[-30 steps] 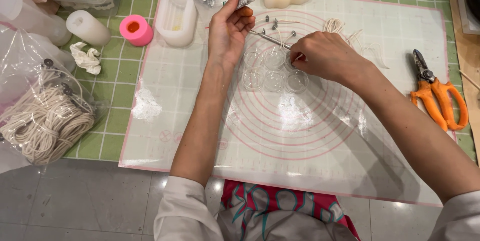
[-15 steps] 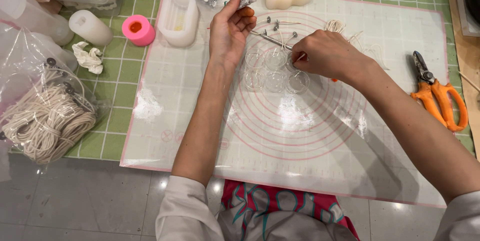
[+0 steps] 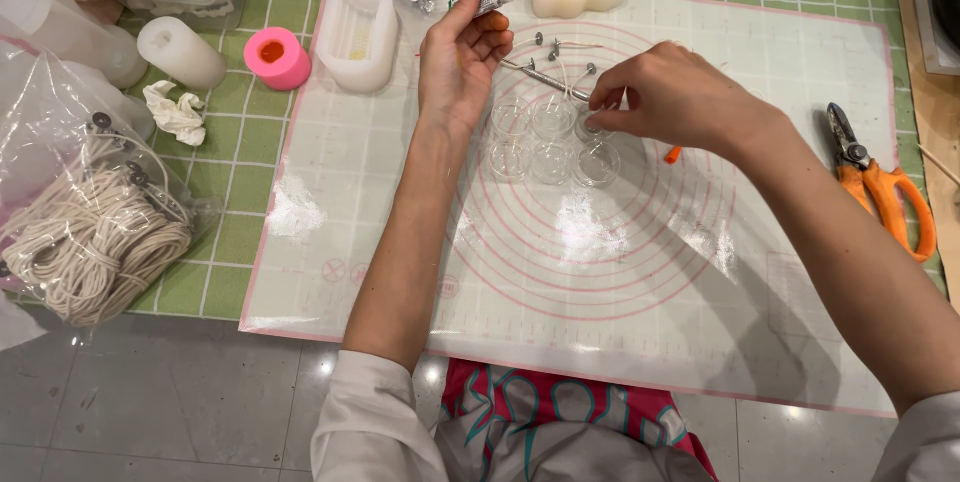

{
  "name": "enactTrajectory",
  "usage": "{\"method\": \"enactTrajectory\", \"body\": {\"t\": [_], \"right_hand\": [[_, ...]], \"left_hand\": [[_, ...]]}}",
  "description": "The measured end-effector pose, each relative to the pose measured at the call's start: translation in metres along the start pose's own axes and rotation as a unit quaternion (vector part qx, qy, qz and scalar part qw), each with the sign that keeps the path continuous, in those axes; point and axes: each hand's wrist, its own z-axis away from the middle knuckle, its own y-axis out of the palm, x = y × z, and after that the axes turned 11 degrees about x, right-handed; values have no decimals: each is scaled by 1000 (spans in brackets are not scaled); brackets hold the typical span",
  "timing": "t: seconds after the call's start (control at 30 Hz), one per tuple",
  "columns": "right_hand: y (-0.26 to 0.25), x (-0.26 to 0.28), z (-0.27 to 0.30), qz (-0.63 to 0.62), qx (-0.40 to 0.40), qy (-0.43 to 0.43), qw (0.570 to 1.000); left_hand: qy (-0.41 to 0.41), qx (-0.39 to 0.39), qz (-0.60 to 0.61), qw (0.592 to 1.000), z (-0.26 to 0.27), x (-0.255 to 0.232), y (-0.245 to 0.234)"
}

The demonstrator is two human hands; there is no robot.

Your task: The person is preparing candle wicks by gluing them into small glass containers and pouring melted wax into molds.

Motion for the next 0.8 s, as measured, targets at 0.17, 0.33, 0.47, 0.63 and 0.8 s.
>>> {"method": "enactTrajectory", "body": {"t": [0.17, 0.33, 0.47, 0.63, 0.8], "right_hand": [[-2, -23, -1, -15, -71, -38, 997], [8, -42, -19, 0, -172, -40, 984], [15, -41, -36, 49, -172, -71, 981], [27, -48, -54, 90, -142, -79, 983], [31, -64, -55, 85, -155, -61, 982]], "left_hand": [[4, -3, 13, 1000, 0, -2, 0], [7, -4, 25, 1000, 0, -3, 0], [4, -10, 24, 1000, 0, -4, 0], [7, -10, 30, 999, 0, -4, 2], [5, -7, 29, 1000, 1, -4, 4]]}}
